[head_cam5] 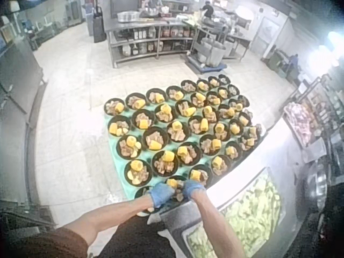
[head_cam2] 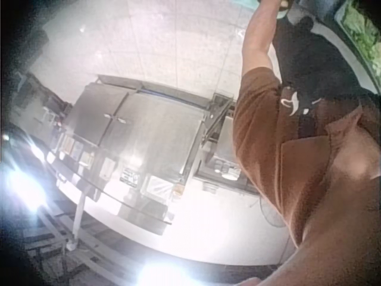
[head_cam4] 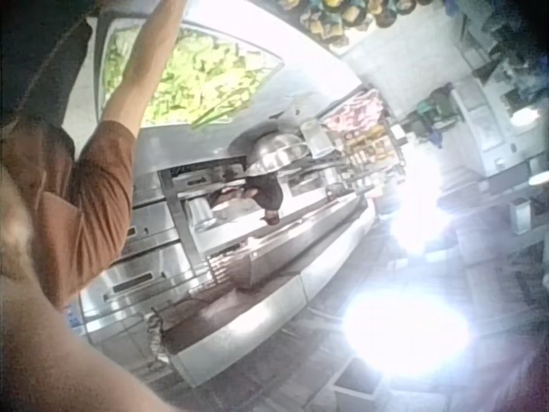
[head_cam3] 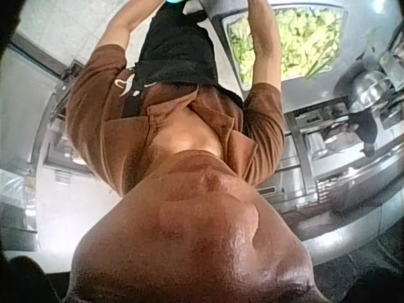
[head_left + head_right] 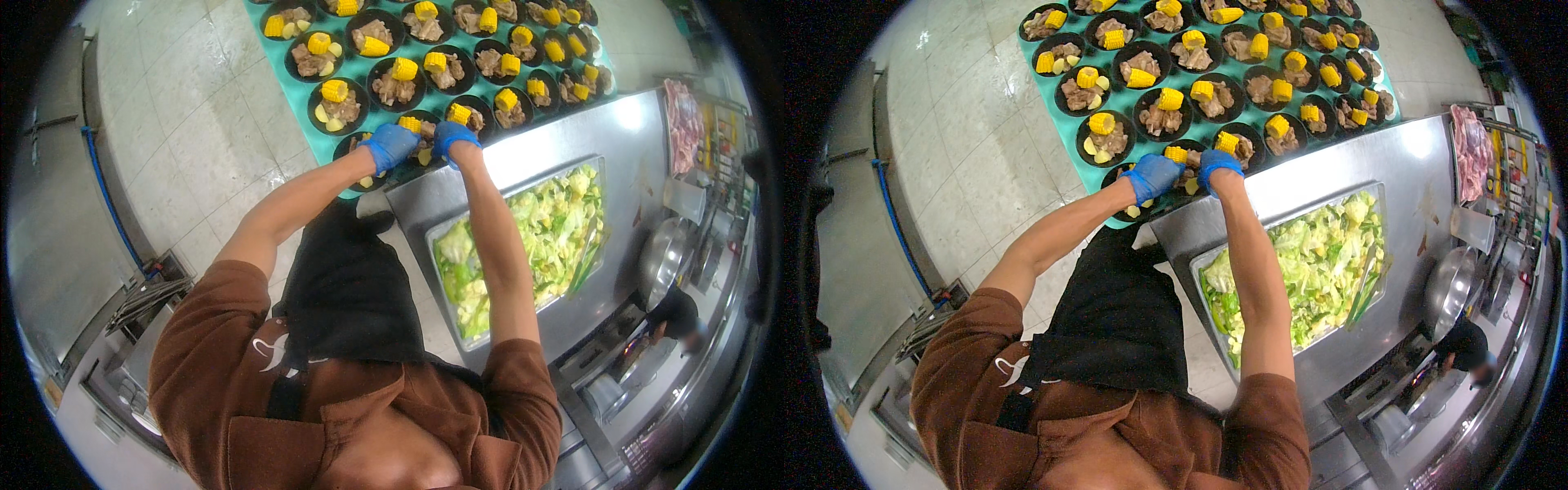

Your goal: The person places pieces of lettuce into small black bowls that already contain meat and corn. The person works systematically across a tray of bowls, adding lettuce to each one.

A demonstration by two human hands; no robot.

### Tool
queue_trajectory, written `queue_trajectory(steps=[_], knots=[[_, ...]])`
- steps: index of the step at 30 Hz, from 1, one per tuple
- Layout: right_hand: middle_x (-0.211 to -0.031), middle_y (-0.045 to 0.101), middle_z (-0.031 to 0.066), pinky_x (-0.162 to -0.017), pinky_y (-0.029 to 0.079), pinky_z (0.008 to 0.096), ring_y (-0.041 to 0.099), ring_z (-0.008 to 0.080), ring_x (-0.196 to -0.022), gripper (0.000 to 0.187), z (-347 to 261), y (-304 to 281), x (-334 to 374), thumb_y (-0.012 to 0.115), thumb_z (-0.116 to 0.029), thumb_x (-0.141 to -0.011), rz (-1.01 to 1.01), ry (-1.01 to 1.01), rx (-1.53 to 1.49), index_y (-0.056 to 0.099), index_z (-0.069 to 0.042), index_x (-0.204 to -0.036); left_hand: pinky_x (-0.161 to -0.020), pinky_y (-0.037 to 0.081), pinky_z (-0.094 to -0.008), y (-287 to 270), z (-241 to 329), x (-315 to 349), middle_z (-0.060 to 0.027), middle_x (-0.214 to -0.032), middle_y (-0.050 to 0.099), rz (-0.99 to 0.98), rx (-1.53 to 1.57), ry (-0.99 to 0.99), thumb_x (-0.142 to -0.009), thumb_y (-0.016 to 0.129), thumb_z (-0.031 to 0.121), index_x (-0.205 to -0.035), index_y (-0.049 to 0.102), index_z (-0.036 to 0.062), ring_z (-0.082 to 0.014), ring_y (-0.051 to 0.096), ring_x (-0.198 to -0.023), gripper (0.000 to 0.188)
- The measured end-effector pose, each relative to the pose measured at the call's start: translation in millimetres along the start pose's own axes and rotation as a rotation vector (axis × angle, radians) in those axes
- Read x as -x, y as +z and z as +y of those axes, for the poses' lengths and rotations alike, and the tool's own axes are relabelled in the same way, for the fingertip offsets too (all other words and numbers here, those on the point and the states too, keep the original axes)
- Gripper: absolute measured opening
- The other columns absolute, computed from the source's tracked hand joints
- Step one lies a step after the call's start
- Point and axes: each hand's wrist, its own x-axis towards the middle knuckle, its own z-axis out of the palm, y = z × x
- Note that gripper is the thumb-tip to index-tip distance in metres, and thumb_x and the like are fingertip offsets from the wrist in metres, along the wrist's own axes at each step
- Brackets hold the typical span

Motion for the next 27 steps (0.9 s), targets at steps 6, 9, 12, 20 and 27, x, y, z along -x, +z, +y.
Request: queue_trajectory(steps=[6,9,12,20,27], knots=[[-0.094,0.073,0.0161,-0.082,0.055,0.0416,0.071,0.0329,-0.090,0.030,31.5,-16.3,2.4,0.079,-0.028,-0.073,0.077,0.068,-0.180,0.076,-0.006,-0.093,-0.070,0.056,-0.0473,-0.6,-9.4,3.4,-0.0197,-0.088,0.071,-0.061,0.018,-0.008,-0.087,0.063,0.026,-0.094,0.072,0.0080,-0.0380,0.070,-0.081,0.022],[-0.089,0.074,0.0146,-0.076,0.055,0.0393,0.070,0.0314,-0.081,0.030,35.9,-30.0,20.3,0.080,-0.029,-0.073,0.195,0.070,-0.258,0.077,-0.006,-0.093,-0.071,0.056,-0.0478,2.0,-9.8,4.3,-0.0185,-0.086,0.070,-0.050,0.032,0.005,-0.085,0.066,0.029,-0.098,0.070,0.0084,-0.0380,0.069,-0.081,0.024],[-0.088,0.074,0.0140,-0.075,0.054,0.0382,0.071,0.0290,-0.079,0.030,30.5,-49.7,34.0,0.081,-0.029,-0.074,0.214,0.182,-0.433,0.077,-0.007,-0.093,-0.071,0.056,-0.0486,2.6,2.9,-3.1,-0.0178,-0.086,0.070,-0.074,0.043,0.009,-0.085,0.068,0.031,-0.105,0.067,0.0096,-0.0377,0.069,-0.080,0.030],[-0.084,0.074,0.0097,-0.069,0.055,0.0358,0.069,0.0222,-0.072,0.030,62.4,-44.2,73.9,0.081,-0.030,-0.077,0.549,0.205,-0.947,0.076,-0.005,-0.093,-0.082,0.055,-0.0461,35.5,28.5,-38.8,-0.0255,-0.109,0.065,0.171,0.021,0.095,-0.085,0.063,0.021,-0.101,0.070,0.0025,-0.0368,0.065,-0.102,0.026],[-0.075,0.067,0.0016,-0.051,0.046,0.0221,0.059,0.0087,-0.060,0.021,58.3,-66.0,154.7,0.078,-0.021,-0.085,0.703,0.302,-1.337,0.075,-0.005,-0.097,-0.082,0.053,-0.0469,45.8,17.6,-47.5,-0.0263,-0.105,0.063,0.098,0.106,0.117,-0.083,0.063,0.015,-0.101,0.066,-0.0013,-0.0416,0.062,-0.098,0.024]])
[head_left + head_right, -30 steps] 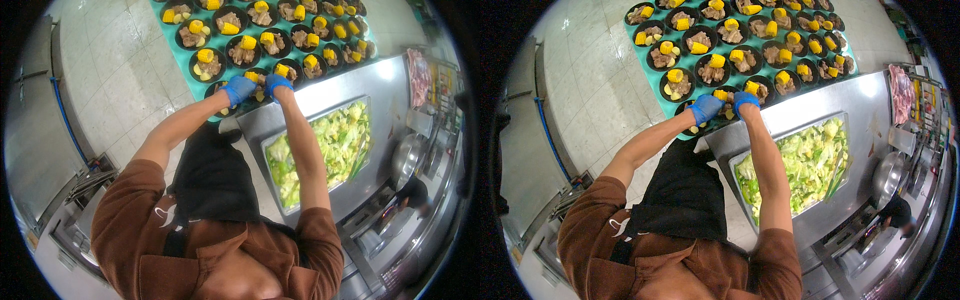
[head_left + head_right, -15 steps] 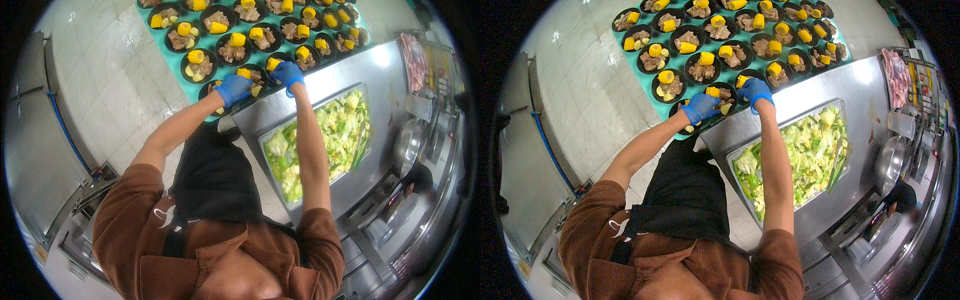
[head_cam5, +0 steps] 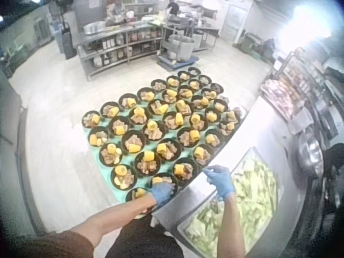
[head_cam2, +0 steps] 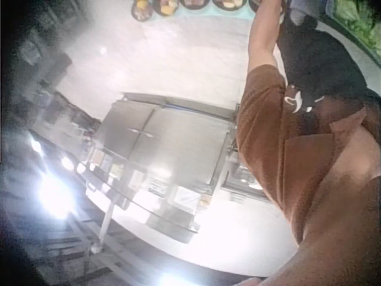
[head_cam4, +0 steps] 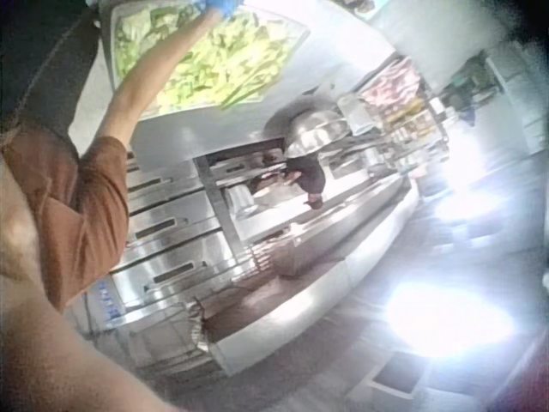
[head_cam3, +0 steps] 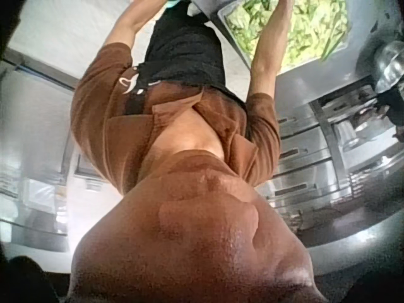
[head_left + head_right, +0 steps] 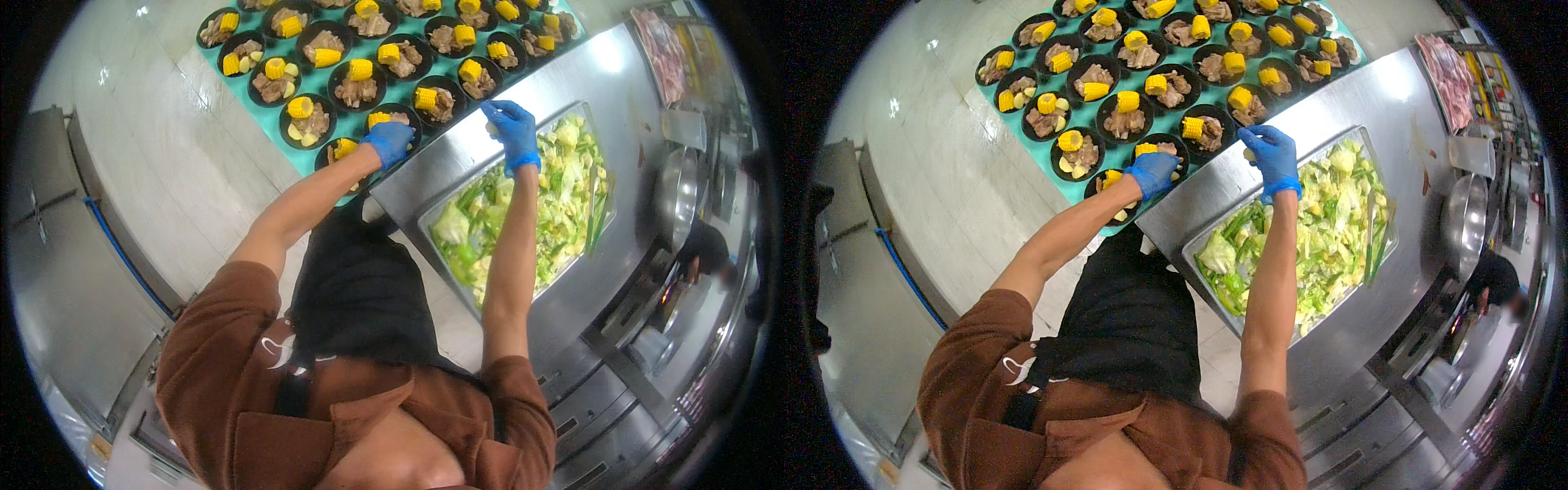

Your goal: The person places pieces of lettuce into small black bowls that already contain meat and corn. The person works systematically across a tray of bowls, adding lettuce to each one.

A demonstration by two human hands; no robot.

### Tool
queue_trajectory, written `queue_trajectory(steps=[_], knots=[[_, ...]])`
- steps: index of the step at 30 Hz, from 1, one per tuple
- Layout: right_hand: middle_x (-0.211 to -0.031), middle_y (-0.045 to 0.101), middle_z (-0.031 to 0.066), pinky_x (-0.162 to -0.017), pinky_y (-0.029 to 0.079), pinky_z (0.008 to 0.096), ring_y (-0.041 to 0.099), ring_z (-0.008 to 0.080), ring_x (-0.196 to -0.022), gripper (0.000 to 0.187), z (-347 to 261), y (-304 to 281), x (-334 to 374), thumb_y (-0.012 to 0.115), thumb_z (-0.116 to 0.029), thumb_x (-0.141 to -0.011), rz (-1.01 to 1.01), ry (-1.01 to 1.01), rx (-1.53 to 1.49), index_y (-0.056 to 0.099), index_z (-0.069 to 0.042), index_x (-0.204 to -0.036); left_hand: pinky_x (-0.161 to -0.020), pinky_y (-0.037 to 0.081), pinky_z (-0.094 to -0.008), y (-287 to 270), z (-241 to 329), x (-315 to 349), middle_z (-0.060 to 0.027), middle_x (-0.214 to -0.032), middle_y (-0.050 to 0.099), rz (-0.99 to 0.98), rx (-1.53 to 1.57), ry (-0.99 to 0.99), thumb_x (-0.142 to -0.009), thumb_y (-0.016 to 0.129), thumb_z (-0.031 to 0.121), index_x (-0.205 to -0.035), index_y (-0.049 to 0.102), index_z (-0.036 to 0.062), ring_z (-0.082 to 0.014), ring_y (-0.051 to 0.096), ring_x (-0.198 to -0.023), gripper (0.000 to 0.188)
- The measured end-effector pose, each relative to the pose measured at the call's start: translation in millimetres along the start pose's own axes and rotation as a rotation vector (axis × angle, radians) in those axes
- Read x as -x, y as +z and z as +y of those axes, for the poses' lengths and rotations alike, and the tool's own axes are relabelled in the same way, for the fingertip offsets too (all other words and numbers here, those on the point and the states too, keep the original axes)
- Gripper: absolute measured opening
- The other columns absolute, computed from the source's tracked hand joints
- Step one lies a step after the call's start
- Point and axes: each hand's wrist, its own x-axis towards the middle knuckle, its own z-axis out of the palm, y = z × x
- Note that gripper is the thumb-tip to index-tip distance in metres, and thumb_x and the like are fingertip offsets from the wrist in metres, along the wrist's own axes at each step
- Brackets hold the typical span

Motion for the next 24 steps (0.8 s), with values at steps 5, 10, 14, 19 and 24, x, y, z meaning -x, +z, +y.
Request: queue_trajectory(steps=[5,10,14,19,24], knots=[[-0.077,0.063,-0.0013,-0.054,0.045,0.0232,0.056,0.0079,-0.063,0.019,11.9,-34.2,21.7,0.072,-0.021,-0.089,0.231,0.044,-0.285,0.074,-0.008,-0.103,-0.084,0.053,-0.0471,-19.4,0.0,-1.1,-0.0249,-0.106,0.063,-0.102,0.031,0.074,-0.080,0.068,0.023,-0.101,0.066,0.0001,-0.0393,0.062,-0.101,0.031],[-0.101,0.066,-0.0026,-0.068,0.050,0.0229,0.059,0.0069,-0.086,0.018,24.2,-76.5,72.3,0.065,-0.016,-0.093,0.405,0.038,-0.553,0.073,-0.010,-0.108,-0.073,0.055,-0.0495,-89.8,10.2,-10.2,-0.0196,-0.092,0.070,-0.222,-0.080,-0.013,-0.075,0.073,0.029,-0.108,0.064,0.0087,-0.0387,0.069,-0.086,0.040],[-0.103,0.065,-0.0024,-0.071,0.051,0.0223,0.059,0.0063,-0.087,0.023,46.0,-102.4,119.5,0.064,-0.016,-0.093,0.511,0.071,-0.568,0.071,-0.011,-0.115,-0.071,0.055,-0.0480,-88.6,12.3,-20.1,-0.0200,-0.091,0.069,-0.288,-0.221,0.118,-0.077,0.074,0.027,-0.108,0.063,0.0091,-0.0378,0.068,-0.087,0.038],[-0.102,0.064,-0.0035,-0.073,0.050,0.0219,0.058,0.0060,-0.089,0.023,106.3,-121.9,168.8,0.063,-0.016,-0.094,0.608,0.041,-0.498,0.071,-0.012,-0.115,-0.071,0.054,-0.0476,-68.1,10.1,-30.7,-0.0193,-0.090,0.068,-0.516,-0.258,0.341,-0.077,0.071,0.023,-0.104,0.063,0.0083,-0.0380,0.067,-0.087,0.032],[-0.105,0.064,-0.0056,-0.077,0.047,0.0229,0.056,0.0063,-0.093,0.024,120.5,-134.4,211.4,0.060,-0.019,-0.095,0.681,0.220,-0.632,0.070,-0.015,-0.117,-0.074,0.055,-0.0483,-85.7,15.8,-33.0,-0.0183,-0.093,0.069,-0.476,-0.196,0.217,-0.076,0.073,0.030,-0.107,0.064,0.0105,-0.0375,0.068,-0.090,0.038]])
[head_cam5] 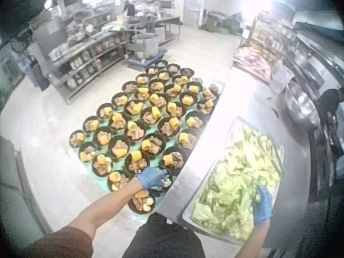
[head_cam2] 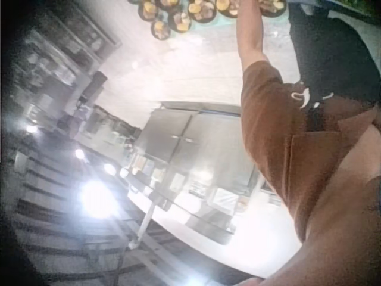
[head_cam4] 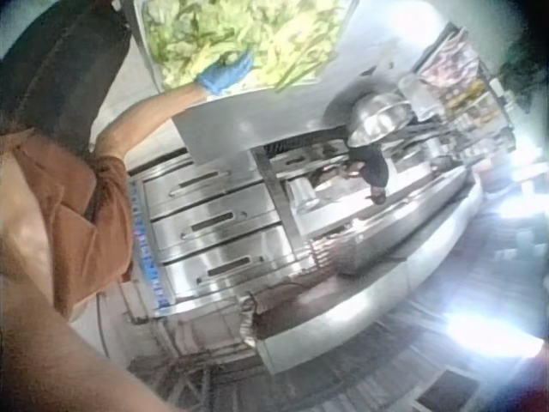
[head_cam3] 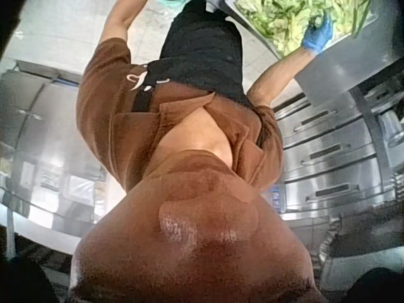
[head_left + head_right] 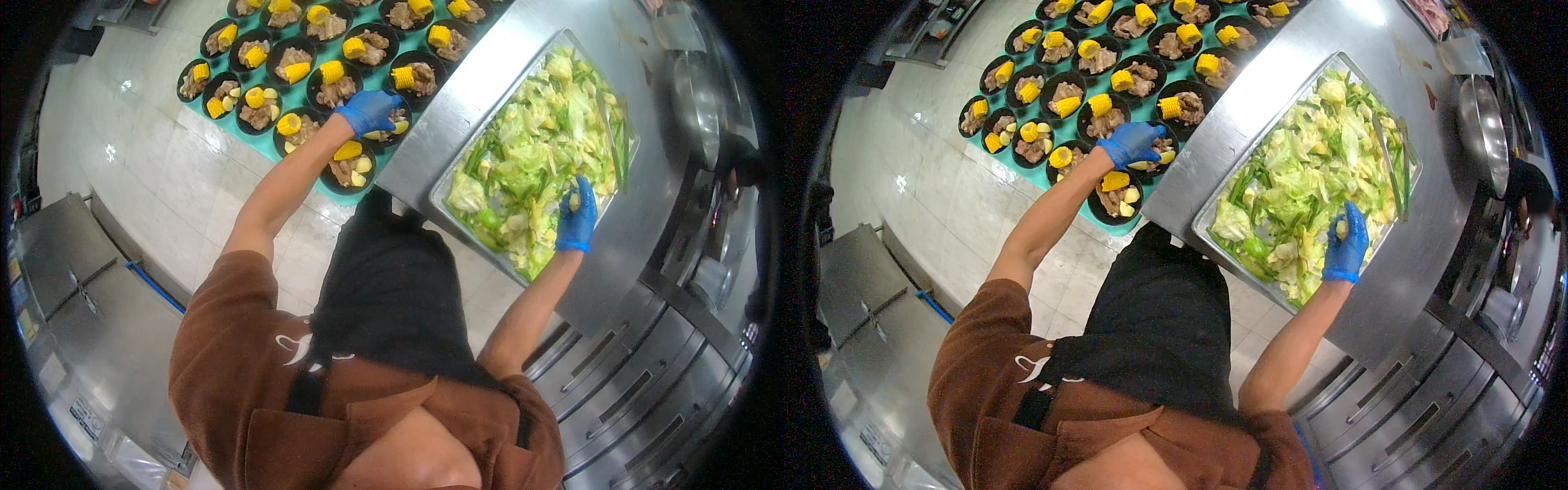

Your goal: The person places pieces of lettuce into small black bowls that already contain meat and corn. The person works systematically across a tray of bowls, adding lettuce to each one.

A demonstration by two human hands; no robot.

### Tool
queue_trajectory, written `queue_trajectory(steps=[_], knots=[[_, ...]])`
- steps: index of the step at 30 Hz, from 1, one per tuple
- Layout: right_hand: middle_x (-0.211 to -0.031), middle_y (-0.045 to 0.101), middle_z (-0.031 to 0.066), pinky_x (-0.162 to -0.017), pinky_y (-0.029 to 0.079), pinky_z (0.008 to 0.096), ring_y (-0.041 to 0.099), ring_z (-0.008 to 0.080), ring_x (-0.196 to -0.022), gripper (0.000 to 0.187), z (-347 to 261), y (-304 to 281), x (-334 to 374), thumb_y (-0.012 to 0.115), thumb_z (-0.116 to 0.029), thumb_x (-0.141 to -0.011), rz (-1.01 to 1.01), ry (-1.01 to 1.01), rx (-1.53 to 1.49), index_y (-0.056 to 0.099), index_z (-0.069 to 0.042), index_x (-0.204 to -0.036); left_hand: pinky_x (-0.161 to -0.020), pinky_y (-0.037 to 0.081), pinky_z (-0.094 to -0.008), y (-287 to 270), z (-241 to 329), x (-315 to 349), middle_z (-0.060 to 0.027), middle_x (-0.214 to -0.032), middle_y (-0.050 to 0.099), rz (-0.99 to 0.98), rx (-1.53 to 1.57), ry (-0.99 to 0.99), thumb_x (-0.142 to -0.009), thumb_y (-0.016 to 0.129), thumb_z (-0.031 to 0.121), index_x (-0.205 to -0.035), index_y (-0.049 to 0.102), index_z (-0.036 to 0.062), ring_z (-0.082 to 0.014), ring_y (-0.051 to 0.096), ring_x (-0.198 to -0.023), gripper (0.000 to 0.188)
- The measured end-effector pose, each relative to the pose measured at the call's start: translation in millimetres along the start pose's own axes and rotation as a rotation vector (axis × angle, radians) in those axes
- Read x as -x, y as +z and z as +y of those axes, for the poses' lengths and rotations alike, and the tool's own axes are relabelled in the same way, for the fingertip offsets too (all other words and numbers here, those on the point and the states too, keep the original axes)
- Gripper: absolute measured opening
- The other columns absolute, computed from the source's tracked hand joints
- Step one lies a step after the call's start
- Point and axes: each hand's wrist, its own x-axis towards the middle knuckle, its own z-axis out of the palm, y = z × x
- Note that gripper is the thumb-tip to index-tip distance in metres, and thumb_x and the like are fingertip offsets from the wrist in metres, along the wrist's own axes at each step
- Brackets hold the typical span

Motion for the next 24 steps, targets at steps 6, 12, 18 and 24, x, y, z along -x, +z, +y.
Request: queue_trajectory(steps=[6,12,18,24], knots=[[-0.109,0.066,-0.0056,-0.075,0.048,0.0239,0.057,0.0060,-0.088,0.025,7.8,-22.6,11.4,0.055,-0.015,-0.097,0.057,-0.051,-0.014,0.070,-0.014,-0.118,-0.074,0.056,-0.0485,26.4,2.9,-8.1,-0.0199,-0.095,0.068,-0.001,-0.156,0.074,-0.077,0.071,0.028,-0.107,0.064,0.0076,-0.0396,0.068,-0.089,0.037],[-0.105,0.066,-0.0055,-0.072,0.048,0.0202,0.057,0.0042,-0.085,0.022,5.6,-29.8,19.1,0.061,-0.014,-0.095,0.101,-0.059,-0.083,0.071,-0.014,-0.115,-0.077,0.056,-0.0470,43.6,2.8,-16.5,-0.0214,-0.094,0.068,-0.011,-0.217,0.058,-0.076,0.071,0.025,-0.101,0.066,0.0067,-0.0389,0.067,-0.090,0.031],[-0.106,0.066,-0.0056,-0.073,0.048,0.0204,0.057,0.0040,-0.087,0.022,13.8,-47.8,25.0,0.061,-0.015,-0.096,0.112,-0.058,-0.085,0.071,-0.013,-0.116,-0.085,0.055,-0.0434,13.1,-0.8,-0.1,-0.0202,-0.110,0.065,-0.082,-0.186,0.212,-0.076,0.073,0.026,-0.109,0.069,0.0077,-0.0346,0.064,-0.103,0.038],[-0.110,0.066,-0.0044,-0.073,0.048,0.0213,0.056,0.0043,-0.088,0.024,15.5,-35.3,29.0,0.059,-0.014,-0.096,0.132,-0.059,-0.084,0.070,-0.011,-0.117,-0.086,0.054,-0.0432,6.6,-2.2,1.8,-0.0173,-0.114,0.065,-0.193,-0.119,0.127,-0.078,0.073,0.024,-0.111,0.070,0.0108,-0.0350,0.064,-0.104,0.036]])
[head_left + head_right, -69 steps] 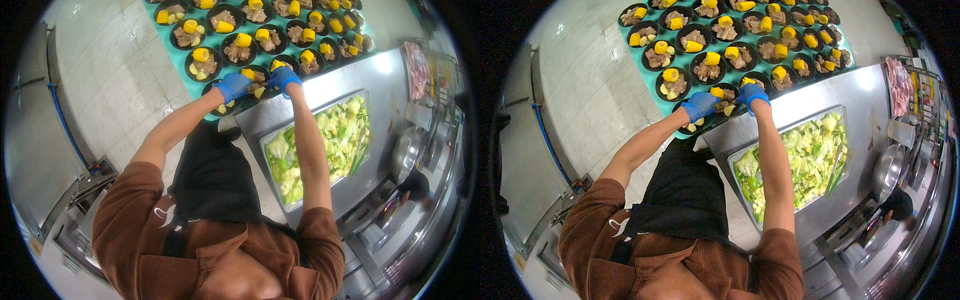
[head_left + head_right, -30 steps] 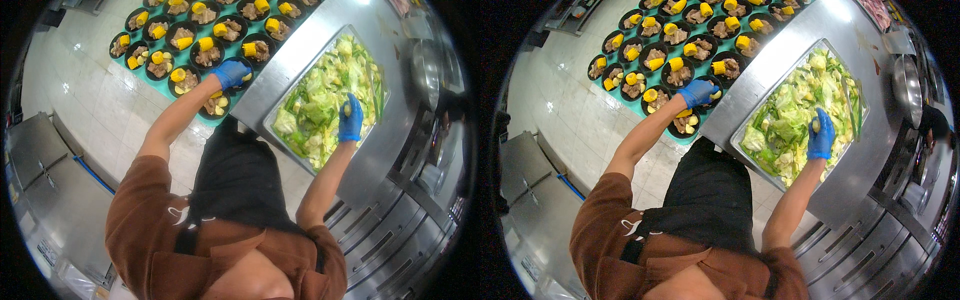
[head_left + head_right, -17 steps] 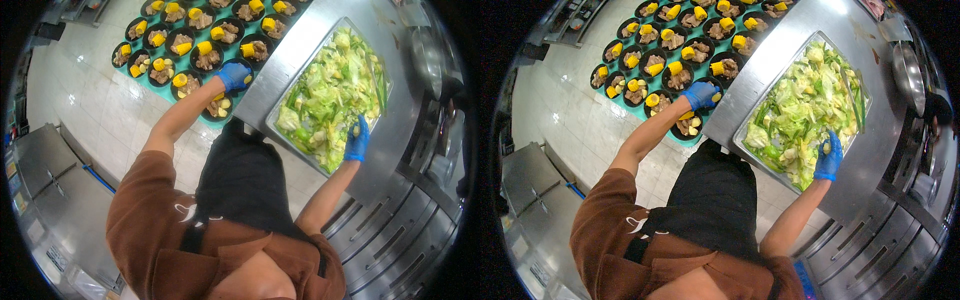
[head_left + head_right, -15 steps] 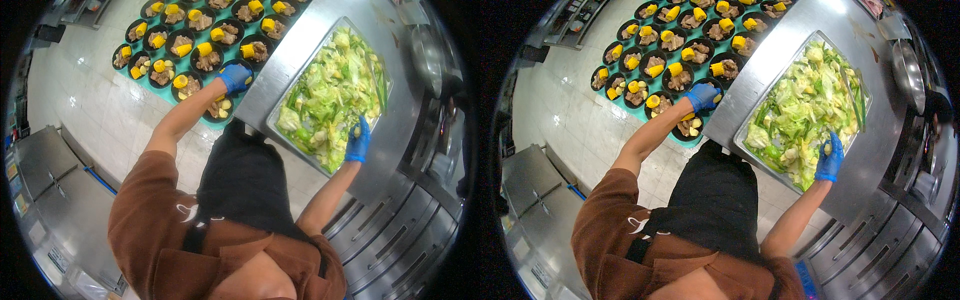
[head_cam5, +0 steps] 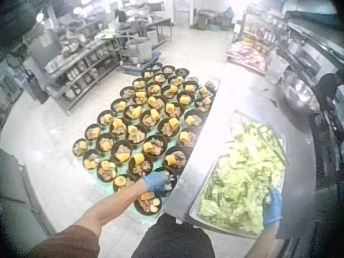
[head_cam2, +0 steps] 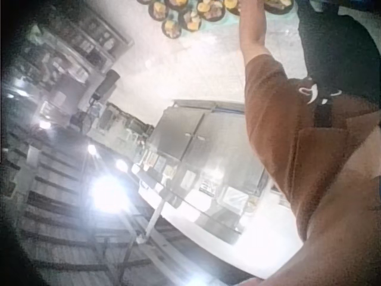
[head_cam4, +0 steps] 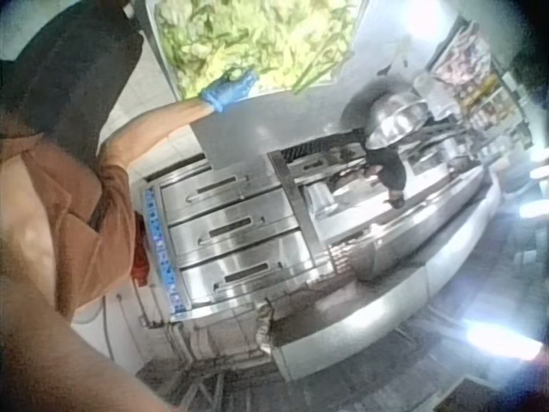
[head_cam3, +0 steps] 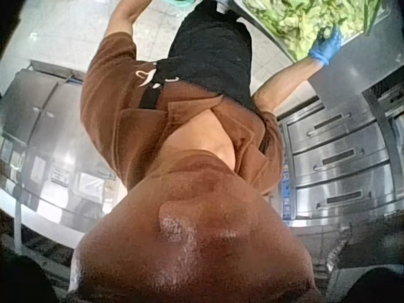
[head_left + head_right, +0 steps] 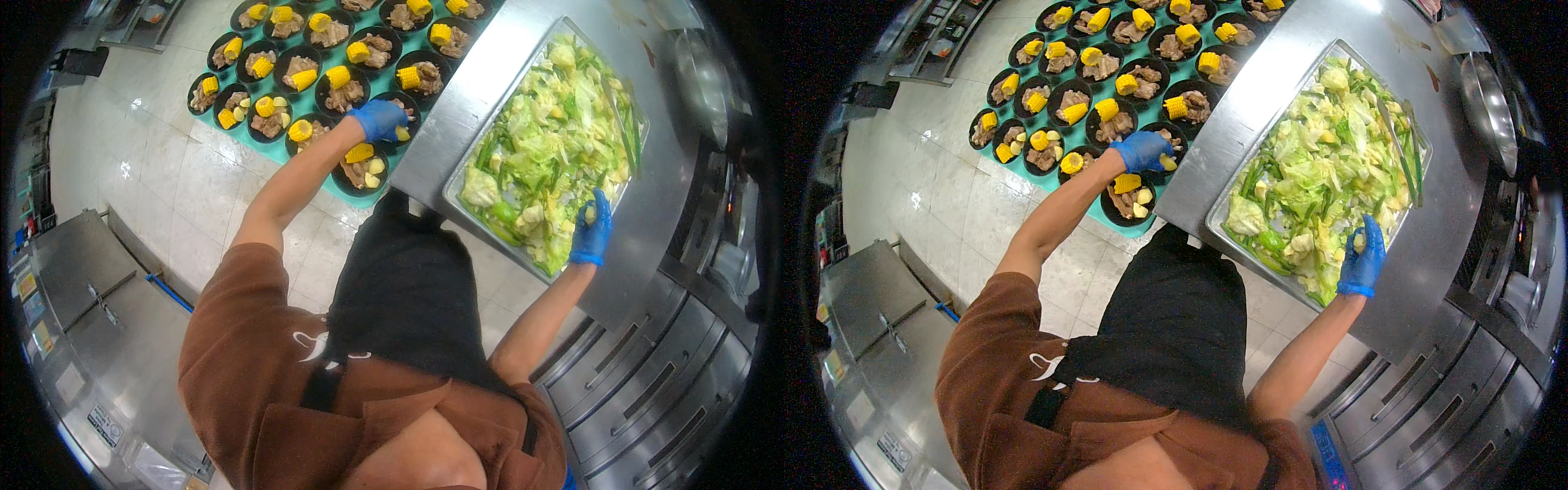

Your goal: The person places pieces of lettuce into small black bowls that already contain meat and corn. The person works systematically across a tray of bowls, adding lettuce to each one.

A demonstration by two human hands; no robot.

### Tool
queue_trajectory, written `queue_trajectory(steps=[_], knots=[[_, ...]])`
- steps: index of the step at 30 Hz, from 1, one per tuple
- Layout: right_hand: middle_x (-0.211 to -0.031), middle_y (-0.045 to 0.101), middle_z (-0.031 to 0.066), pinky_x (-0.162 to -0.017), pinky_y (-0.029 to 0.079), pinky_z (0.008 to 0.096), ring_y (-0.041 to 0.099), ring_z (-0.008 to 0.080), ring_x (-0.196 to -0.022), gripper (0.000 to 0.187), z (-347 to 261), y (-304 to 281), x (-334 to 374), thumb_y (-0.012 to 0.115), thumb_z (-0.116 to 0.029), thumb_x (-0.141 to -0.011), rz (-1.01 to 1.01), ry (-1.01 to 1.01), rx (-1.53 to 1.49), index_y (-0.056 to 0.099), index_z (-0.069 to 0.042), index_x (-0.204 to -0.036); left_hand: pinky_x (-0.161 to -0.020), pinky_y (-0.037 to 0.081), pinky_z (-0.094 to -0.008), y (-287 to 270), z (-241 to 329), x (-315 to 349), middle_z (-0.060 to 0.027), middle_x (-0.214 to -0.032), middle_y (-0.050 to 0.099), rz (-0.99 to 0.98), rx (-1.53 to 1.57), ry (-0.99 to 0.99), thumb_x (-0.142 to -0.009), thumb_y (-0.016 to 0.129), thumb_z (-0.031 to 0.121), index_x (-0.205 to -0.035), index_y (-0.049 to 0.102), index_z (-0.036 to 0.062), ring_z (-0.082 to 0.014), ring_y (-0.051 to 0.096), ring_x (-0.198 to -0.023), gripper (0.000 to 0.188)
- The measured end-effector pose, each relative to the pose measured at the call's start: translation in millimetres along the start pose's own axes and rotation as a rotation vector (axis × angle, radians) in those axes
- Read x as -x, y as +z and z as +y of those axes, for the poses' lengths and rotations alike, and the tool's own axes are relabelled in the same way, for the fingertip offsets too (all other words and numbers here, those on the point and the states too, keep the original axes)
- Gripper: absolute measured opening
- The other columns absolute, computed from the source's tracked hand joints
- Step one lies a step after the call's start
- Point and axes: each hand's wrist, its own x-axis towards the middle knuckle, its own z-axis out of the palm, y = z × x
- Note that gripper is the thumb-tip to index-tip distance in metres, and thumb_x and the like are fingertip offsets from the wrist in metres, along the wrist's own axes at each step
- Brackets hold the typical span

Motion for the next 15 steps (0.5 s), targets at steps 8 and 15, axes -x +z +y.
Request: queue_trajectory(steps=[8,15], knots=[[-0.113,0.066,-0.0025,-0.074,0.048,0.0216,0.058,0.0071,-0.090,0.024,4.3,-12.5,-13.2,0.057,-0.016,-0.097,-0.025,0.032,-0.018,0.069,-0.011,-0.118,-0.076,0.054,-0.0443,-0.6,-15.1,-14.8,-0.0181,-0.096,0.071,0.043,0.127,0.035,-0.077,0.074,0.028,-0.102,0.071,0.0059,-0.0384,0.067,-0.089,0.033],[-0.113,0.065,-0.0008,-0.073,0.049,0.0224,0.061,0.0095,-0.090,0.026,-4.6,26.0,6.4,0.057,-0.018,-0.098,-0.087,0.019,0.031,0.067,-0.010,-0.120,-0.076,0.053,-0.0415,-0.4,-12.3,-5.8,-0.0171,-0.095,0.071,0.119,0.239,-0.083,-0.085,0.070,0.028,-0.108,0.071,0.0065,-0.0324,0.068,-0.086,0.032]])
